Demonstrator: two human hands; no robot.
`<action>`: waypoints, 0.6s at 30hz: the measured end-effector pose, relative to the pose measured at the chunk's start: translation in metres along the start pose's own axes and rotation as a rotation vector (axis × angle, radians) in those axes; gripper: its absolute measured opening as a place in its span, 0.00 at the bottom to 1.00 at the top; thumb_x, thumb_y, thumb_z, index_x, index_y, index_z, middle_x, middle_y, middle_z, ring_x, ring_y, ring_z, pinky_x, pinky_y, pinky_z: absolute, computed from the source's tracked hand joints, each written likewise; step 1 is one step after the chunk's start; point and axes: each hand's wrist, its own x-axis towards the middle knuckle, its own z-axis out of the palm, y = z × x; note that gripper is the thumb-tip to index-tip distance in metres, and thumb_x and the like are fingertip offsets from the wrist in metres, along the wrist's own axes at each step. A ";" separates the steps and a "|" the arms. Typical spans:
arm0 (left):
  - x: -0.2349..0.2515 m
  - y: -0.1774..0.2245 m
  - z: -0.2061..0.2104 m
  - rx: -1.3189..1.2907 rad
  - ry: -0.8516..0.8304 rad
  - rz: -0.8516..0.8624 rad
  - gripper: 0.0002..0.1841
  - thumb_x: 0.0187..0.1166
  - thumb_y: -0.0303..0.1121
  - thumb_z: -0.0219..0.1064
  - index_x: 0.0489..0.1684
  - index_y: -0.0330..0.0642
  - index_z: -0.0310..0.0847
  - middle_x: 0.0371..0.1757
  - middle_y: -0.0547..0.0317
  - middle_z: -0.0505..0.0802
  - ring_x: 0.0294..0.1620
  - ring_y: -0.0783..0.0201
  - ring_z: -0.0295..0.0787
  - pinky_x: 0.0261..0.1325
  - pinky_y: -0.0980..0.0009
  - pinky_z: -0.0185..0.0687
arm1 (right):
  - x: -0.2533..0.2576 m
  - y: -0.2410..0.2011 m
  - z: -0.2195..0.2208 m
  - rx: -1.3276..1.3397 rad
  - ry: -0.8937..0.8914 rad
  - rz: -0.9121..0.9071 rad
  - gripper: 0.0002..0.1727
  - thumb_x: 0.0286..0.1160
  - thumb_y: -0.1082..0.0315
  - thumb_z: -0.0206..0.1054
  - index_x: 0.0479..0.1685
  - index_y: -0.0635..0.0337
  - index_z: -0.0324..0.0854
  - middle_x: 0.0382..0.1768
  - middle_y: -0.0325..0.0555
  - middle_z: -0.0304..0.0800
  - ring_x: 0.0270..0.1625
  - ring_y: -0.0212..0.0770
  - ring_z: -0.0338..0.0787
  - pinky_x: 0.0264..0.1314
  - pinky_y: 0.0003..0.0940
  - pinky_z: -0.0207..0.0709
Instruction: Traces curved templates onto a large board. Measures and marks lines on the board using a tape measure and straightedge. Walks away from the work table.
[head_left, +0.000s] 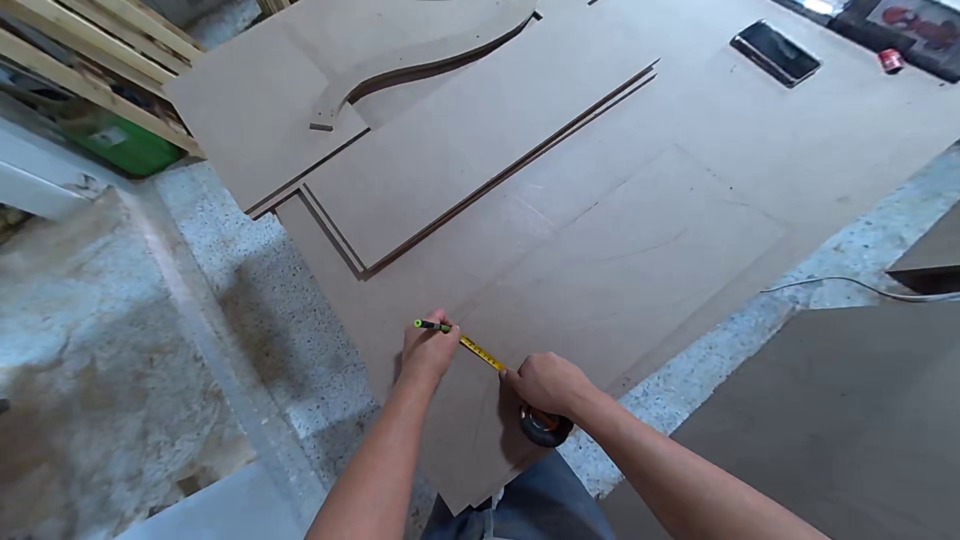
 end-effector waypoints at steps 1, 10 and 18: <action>-0.001 0.000 0.000 -0.004 0.002 -0.004 0.07 0.82 0.39 0.67 0.37 0.48 0.86 0.25 0.59 0.91 0.25 0.62 0.90 0.32 0.57 0.87 | -0.001 -0.001 0.001 -0.002 0.001 0.001 0.39 0.86 0.30 0.42 0.28 0.52 0.85 0.36 0.48 0.90 0.47 0.51 0.92 0.45 0.57 0.82; -0.008 -0.009 -0.002 -0.014 0.011 -0.021 0.07 0.82 0.39 0.67 0.36 0.49 0.85 0.24 0.60 0.91 0.24 0.62 0.89 0.30 0.58 0.86 | -0.002 -0.004 0.007 -0.015 0.012 -0.015 0.38 0.85 0.31 0.42 0.26 0.50 0.85 0.34 0.47 0.90 0.45 0.49 0.92 0.43 0.57 0.81; -0.017 -0.020 -0.004 -0.008 0.049 -0.015 0.07 0.81 0.40 0.68 0.34 0.50 0.85 0.24 0.61 0.91 0.25 0.62 0.90 0.33 0.57 0.87 | -0.007 -0.010 0.014 -0.030 0.016 -0.031 0.38 0.86 0.32 0.43 0.26 0.51 0.85 0.35 0.48 0.91 0.46 0.50 0.92 0.43 0.58 0.82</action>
